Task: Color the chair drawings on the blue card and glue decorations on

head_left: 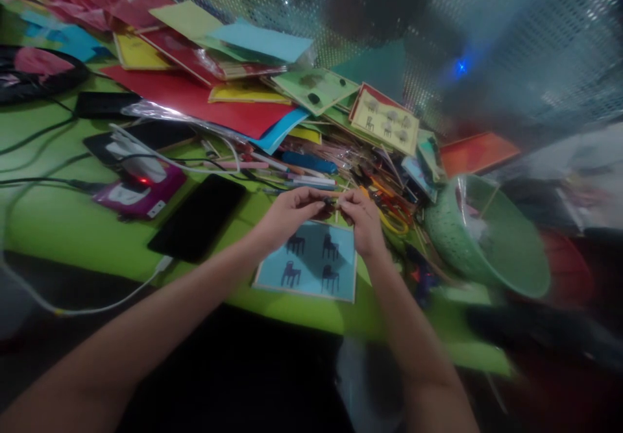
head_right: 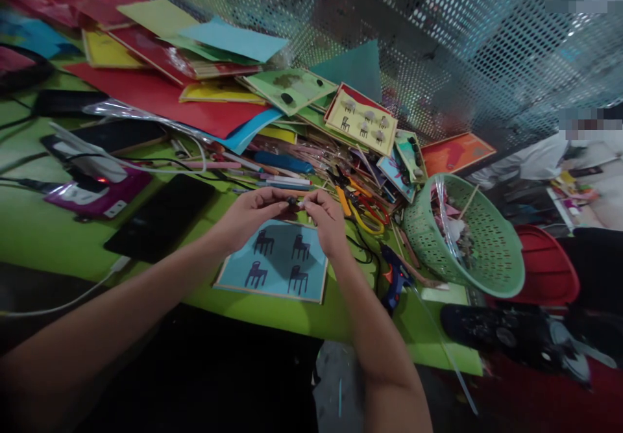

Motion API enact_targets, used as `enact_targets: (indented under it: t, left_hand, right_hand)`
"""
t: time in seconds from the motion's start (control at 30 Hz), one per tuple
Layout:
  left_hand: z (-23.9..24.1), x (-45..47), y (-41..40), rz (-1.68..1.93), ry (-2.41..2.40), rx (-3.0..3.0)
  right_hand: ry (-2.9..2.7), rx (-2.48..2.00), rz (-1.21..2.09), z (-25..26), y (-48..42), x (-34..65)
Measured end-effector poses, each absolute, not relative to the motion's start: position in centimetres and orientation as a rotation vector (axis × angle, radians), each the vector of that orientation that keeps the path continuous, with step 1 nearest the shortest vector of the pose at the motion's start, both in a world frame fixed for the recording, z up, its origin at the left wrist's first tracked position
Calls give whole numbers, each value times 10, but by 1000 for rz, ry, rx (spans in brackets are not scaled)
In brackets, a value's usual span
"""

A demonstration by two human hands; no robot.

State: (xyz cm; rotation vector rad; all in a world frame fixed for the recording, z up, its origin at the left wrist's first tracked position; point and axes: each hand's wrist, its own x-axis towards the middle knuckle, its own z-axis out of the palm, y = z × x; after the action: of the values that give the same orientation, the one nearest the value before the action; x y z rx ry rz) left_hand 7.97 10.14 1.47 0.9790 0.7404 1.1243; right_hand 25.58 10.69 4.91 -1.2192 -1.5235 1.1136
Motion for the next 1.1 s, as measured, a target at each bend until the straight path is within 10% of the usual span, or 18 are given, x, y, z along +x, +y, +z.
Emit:
enact_targets:
  t: [1.1]
  left_hand:
    - [11,80,100,1195,925,1270]
  right_hand:
    - [-1982,-1328,697,41,102,251]
